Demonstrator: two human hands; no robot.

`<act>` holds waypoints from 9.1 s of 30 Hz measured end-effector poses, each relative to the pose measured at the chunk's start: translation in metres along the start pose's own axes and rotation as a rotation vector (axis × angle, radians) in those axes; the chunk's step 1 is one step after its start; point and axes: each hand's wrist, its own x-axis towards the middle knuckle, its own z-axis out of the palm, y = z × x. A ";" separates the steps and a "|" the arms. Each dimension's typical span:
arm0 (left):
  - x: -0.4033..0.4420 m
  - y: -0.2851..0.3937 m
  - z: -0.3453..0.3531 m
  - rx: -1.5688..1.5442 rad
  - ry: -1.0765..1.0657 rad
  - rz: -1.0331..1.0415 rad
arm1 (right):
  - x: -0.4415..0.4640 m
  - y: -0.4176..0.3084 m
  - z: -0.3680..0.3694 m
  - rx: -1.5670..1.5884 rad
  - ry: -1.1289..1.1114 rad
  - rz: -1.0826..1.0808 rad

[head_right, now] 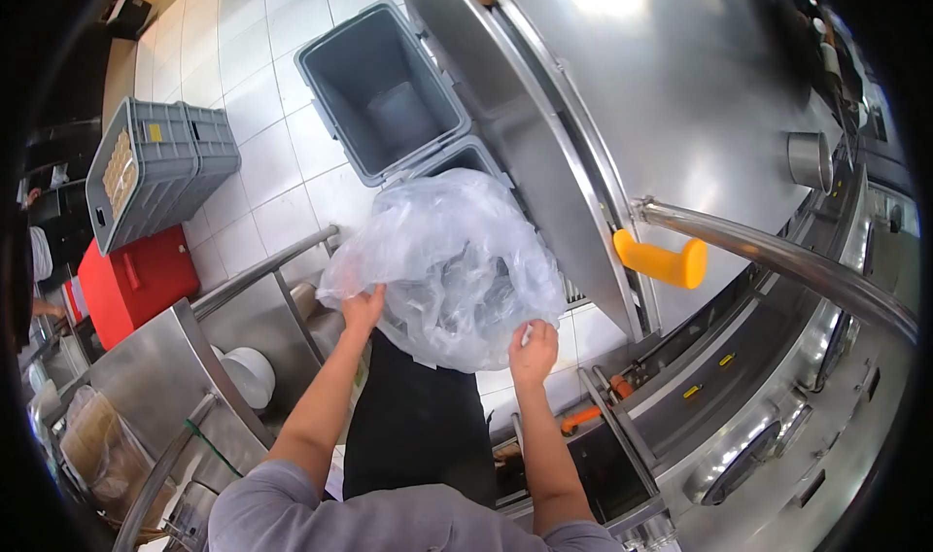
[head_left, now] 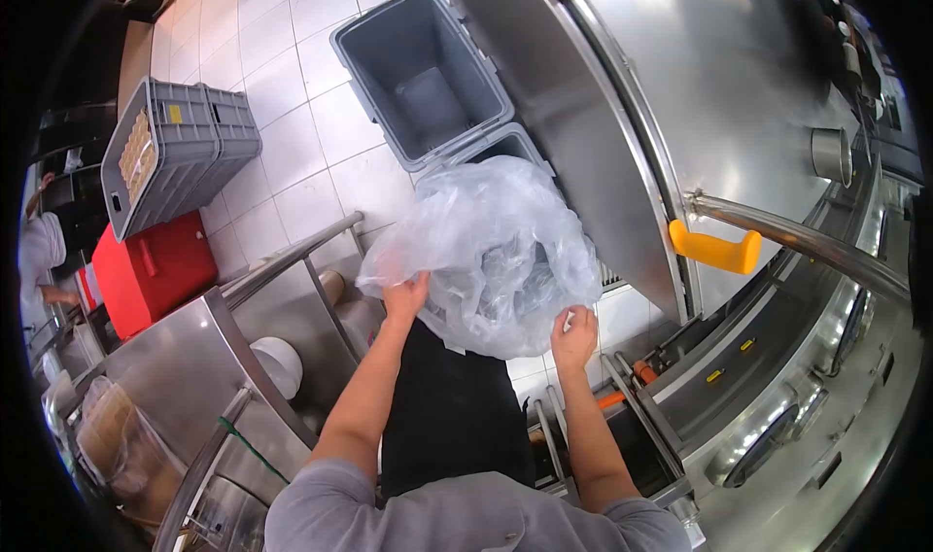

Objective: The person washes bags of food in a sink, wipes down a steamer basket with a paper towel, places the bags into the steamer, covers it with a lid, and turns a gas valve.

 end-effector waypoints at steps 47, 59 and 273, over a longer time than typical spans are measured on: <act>-0.089 -0.025 0.028 -0.590 0.197 -0.712 | 0.026 -0.007 -0.001 -0.075 0.012 -0.262; -0.015 0.001 0.155 -1.488 -0.292 -0.613 | 0.077 0.069 0.089 1.513 -0.288 0.604; -1.325 0.038 0.131 0.213 2.784 -1.232 | -1.026 0.062 -0.155 -0.657 -1.975 -2.502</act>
